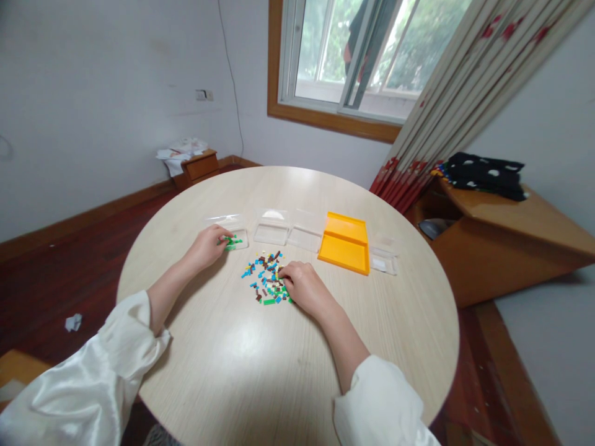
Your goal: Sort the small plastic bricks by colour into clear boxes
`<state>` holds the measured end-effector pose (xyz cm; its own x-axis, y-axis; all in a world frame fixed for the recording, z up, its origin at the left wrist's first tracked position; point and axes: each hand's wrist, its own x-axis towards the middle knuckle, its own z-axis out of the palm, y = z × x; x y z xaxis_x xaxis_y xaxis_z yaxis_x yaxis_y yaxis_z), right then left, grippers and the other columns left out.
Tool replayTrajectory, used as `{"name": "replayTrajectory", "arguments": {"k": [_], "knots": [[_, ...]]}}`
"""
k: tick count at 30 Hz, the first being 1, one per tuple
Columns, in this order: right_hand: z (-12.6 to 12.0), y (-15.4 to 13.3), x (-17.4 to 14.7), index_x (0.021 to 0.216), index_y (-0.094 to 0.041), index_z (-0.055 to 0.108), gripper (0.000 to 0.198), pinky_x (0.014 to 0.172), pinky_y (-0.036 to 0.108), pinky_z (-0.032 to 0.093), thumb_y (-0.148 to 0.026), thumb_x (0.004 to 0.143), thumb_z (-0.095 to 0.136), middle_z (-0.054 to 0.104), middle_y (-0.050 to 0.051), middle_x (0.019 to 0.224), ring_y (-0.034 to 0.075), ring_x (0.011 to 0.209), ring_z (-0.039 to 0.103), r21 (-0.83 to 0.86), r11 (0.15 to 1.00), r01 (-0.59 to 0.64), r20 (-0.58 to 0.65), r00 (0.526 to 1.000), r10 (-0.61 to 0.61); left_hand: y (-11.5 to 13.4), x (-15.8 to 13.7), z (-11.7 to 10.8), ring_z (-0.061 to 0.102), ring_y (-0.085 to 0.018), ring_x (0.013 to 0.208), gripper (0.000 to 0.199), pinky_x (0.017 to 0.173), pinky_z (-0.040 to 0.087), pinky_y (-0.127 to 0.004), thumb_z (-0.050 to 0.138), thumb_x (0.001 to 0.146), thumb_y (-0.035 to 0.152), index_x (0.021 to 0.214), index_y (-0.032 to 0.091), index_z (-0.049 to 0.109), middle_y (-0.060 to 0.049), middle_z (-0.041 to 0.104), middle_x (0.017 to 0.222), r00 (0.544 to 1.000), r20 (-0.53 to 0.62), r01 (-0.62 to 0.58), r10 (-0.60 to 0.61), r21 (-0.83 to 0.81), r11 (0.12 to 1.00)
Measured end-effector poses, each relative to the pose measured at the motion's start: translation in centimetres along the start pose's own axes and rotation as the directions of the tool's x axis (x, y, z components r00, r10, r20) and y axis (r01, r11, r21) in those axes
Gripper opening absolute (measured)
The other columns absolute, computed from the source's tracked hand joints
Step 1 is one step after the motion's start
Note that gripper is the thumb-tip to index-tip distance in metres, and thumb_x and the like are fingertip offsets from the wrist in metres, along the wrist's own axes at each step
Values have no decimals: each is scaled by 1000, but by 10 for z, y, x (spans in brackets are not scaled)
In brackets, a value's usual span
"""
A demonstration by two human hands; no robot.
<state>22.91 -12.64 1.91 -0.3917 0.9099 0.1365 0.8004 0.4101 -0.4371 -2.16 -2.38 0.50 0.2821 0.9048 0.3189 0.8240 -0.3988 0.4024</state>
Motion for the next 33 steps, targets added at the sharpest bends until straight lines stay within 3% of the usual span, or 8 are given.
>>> {"name": "replayTrajectory", "arguments": {"k": [9, 15, 33], "knots": [[-1, -1, 0, 86, -19, 68, 16, 80, 31, 34, -9, 80, 57, 68, 5, 89, 17, 87, 59, 2, 1000, 6, 17, 1000, -6, 1, 0, 1, 60, -20, 82, 28, 81, 47, -32, 46, 74, 11, 89, 13, 70, -10, 65, 90, 1000, 6, -6, 6, 6, 1000], [-1, -5, 0, 82, -19, 68, 13, 79, 33, 25, -10, 82, 57, 69, 4, 86, 17, 87, 58, -48, 998, -51, 14, 999, 52, 1, 0, 3, 59, -19, 82, 28, 82, 47, -31, 46, 74, 11, 89, 14, 69, -9, 64, 91, 1000, -1, -27, 27, -12, 1000], [-1, -4, 0, 80, -16, 66, 17, 78, 32, 25, -6, 81, 53, 69, 5, 85, 17, 85, 57, -59, 997, -44, 19, 999, 45, 14, -3, -4, 59, -18, 79, 23, 79, 46, -31, 47, 76, 15, 84, 12, 68, -9, 64, 87, 998, -36, -56, 53, -110, 992]]}}
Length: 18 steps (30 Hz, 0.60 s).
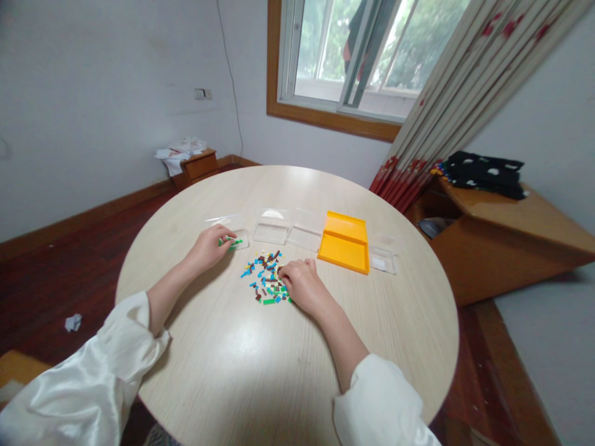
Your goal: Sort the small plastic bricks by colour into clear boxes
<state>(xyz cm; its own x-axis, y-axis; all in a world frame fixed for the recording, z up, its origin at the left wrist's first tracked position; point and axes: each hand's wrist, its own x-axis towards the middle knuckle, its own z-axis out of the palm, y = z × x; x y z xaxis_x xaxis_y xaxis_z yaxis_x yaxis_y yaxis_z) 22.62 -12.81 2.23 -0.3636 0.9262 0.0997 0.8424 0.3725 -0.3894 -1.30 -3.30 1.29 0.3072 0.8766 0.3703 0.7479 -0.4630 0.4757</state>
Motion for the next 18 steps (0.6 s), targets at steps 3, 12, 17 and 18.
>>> {"name": "replayTrajectory", "arguments": {"k": [3, 12, 17, 18], "knots": [[1, 2, 0, 80, -16, 65, 16, 79, 32, 26, -6, 82, 52, 68, 5, 85, 17, 87, 57, -3, 1000, 6, -10, 1000, -6, 10, -1, -3, 58, -16, 75, 20, 76, 46, -29, 49, 76, 17, 81, 12, 68, -7, 65, 83, 999, -39, 3, -6, -88, 996], [1, 4, 1, 80, -18, 60, 12, 82, 33, 30, -10, 83, 51, 66, 4, 84, 17, 85, 56, 71, 995, 64, -227, 973, -46, 45, -8, 6, 57, -12, 54, 14, 59, 47, -25, 62, 73, 24, 75, 10, 64, -1, 61, 57, 931, 348, 338, -109, -711, 616], [0, 0, 2, 80, -19, 60, 13, 82, 34, 33, -10, 82, 51, 66, 4, 83, 18, 85, 57, 98, 992, 76, -242, 969, -50, 54, -15, 12, 58, -10, 49, 18, 55, 50, -24, 68, 73, 24, 73, 7, 64, -3, 62, 56, 817, 573, 548, -58, -743, 384], [0, -2, 2, 80, -19, 61, 14, 82, 34, 35, -10, 82, 50, 66, 4, 83, 18, 85, 57, 112, 990, 87, -255, 965, -56, 53, -15, 12, 60, -10, 51, 18, 56, 51, -24, 68, 74, 24, 75, 6, 64, -5, 65, 61, 792, 610, 582, -33, -736, 345]]}}
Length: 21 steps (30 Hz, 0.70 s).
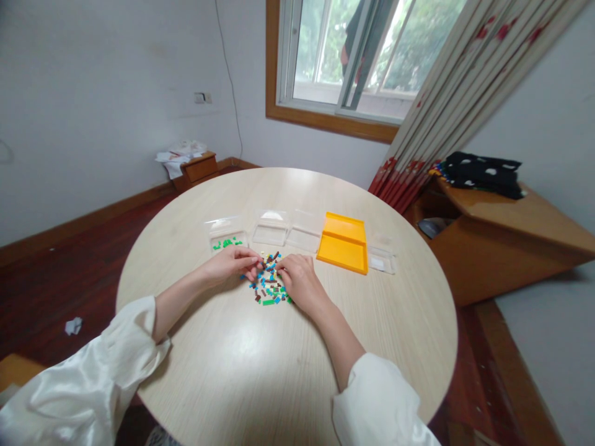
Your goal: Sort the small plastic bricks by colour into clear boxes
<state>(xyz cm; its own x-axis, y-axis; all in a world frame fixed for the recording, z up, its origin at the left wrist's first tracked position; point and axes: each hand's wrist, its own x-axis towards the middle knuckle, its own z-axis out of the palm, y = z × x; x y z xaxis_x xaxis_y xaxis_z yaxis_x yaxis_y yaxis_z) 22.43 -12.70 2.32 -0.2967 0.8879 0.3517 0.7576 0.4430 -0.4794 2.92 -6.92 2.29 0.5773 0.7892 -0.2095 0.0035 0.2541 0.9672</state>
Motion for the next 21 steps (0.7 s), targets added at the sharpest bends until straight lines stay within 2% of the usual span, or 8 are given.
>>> {"name": "replayTrajectory", "arguments": {"k": [5, 9, 13, 18, 21], "knots": [[4, -11, 1, 83, -20, 61, 16, 78, 31, 41, -9, 82, 49, 65, 5, 82, 18, 85, 57, 118, 991, 57, -87, 995, -47, 0, -3, -1, 67, -14, 71, 19, 72, 55, -25, 65, 79, 20, 92, 6, 66, -13, 70, 86, 970, 224, 134, -95, -163, 978], [9, -18, 1, 84, -20, 61, 15, 77, 29, 44, -11, 83, 50, 64, 5, 83, 17, 86, 58, 203, 976, 83, -111, 992, -61, -1, -7, 4, 68, -15, 77, 26, 77, 54, -25, 71, 74, 21, 95, 6, 68, -13, 71, 86, 950, 298, 150, -90, -183, 972], [12, -19, 1, 85, -21, 62, 16, 79, 31, 46, -12, 84, 48, 65, 5, 86, 17, 87, 58, 219, 973, 66, -92, 995, -46, -4, -6, 7, 68, -14, 76, 26, 78, 53, -24, 74, 69, 20, 91, 6, 69, -12, 72, 86, 965, 256, 108, -59, -183, 977], [8, -12, 1, 85, -20, 63, 20, 79, 32, 46, -9, 81, 47, 65, 5, 86, 17, 86, 58, 200, 977, 76, -134, 990, -49, -6, 0, 3, 67, -12, 68, 16, 71, 55, -21, 73, 69, 12, 84, 6, 68, -10, 71, 76, 991, 108, 106, -84, -217, 970], [6, -2, 1, 76, -20, 62, 23, 78, 31, 45, -2, 76, 46, 62, 4, 80, 17, 83, 56, 149, 986, 69, -48, 997, -63, -5, 2, 1, 67, -11, 64, 8, 68, 56, -21, 67, 72, 6, 80, 6, 67, -10, 71, 73, 997, 29, 81, -76, -240, 967]]}}
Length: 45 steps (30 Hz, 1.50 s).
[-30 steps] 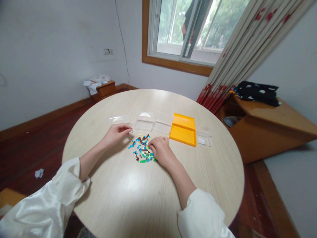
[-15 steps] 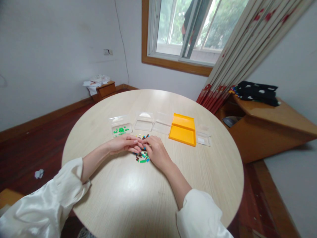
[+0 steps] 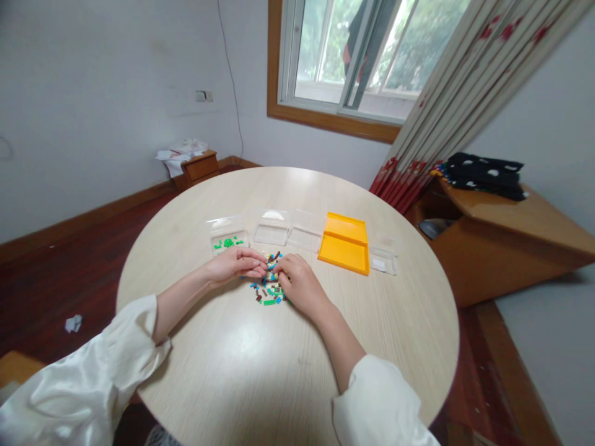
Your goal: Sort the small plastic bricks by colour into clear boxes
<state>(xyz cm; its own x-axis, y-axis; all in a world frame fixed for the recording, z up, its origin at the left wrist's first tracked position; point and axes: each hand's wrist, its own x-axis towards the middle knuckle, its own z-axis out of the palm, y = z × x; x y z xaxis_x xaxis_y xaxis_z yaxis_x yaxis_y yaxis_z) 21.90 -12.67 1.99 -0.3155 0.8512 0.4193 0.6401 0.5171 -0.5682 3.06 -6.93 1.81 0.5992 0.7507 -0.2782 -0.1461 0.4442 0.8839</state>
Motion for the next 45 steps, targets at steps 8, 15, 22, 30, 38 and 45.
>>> {"name": "replayTrajectory", "arguments": {"k": [8, 15, 22, 30, 38, 45], "knots": [[2, 10, -3, 77, -17, 67, 25, 81, 32, 43, 1, 76, 49, 64, 6, 85, 17, 85, 55, -96, 995, -10, 185, 982, 27, 3, -1, 1, 66, -11, 62, 8, 68, 55, -22, 60, 75, 1, 79, 5, 66, -11, 71, 73, 999, -38, -2, 2, -4, 1000], [1, 13, -3, 82, -17, 71, 25, 82, 32, 43, -2, 78, 52, 66, 7, 88, 17, 86, 56, -141, 990, 3, 212, 977, 28, 2, -1, 0, 66, -11, 61, 8, 67, 56, -21, 60, 76, 1, 81, 5, 66, -10, 70, 73, 1000, -28, 4, -4, 11, 1000], [-3, 12, -4, 80, -17, 70, 21, 80, 30, 41, -3, 78, 54, 65, 7, 85, 17, 84, 56, -194, 981, -3, 234, 971, 49, 2, -2, 0, 66, -11, 60, 8, 64, 56, -20, 60, 76, -1, 80, 4, 65, -10, 70, 71, 1000, -21, 1, -1, -10, 1000], [-9, 7, -2, 71, -16, 62, 14, 75, 28, 39, -7, 79, 55, 61, 5, 79, 17, 80, 53, -235, 970, -59, 250, 961, 119, 4, -2, 2, 65, -10, 55, 7, 57, 55, -19, 61, 75, 0, 79, 3, 65, -9, 69, 69, 999, -48, -4, 5, 10, 1000], [-7, 4, -3, 78, -17, 56, 10, 76, 30, 39, -11, 83, 50, 57, 5, 82, 18, 82, 51, -197, 976, -89, 142, 983, 118, 3, -3, 2, 56, -7, 45, 18, 46, 49, -18, 70, 74, 21, 70, 5, 64, -4, 63, 56, 1000, 5, -27, 27, 124, 992], [-2, -9, 2, 78, -19, 53, 9, 76, 32, 40, -14, 85, 50, 57, 5, 82, 18, 83, 52, -41, 999, 13, -61, 998, -16, -1, -5, 3, 56, -7, 46, 28, 47, 49, -19, 75, 68, 31, 79, 8, 66, -3, 65, 62, 988, 144, 18, -48, 203, 979]]}}
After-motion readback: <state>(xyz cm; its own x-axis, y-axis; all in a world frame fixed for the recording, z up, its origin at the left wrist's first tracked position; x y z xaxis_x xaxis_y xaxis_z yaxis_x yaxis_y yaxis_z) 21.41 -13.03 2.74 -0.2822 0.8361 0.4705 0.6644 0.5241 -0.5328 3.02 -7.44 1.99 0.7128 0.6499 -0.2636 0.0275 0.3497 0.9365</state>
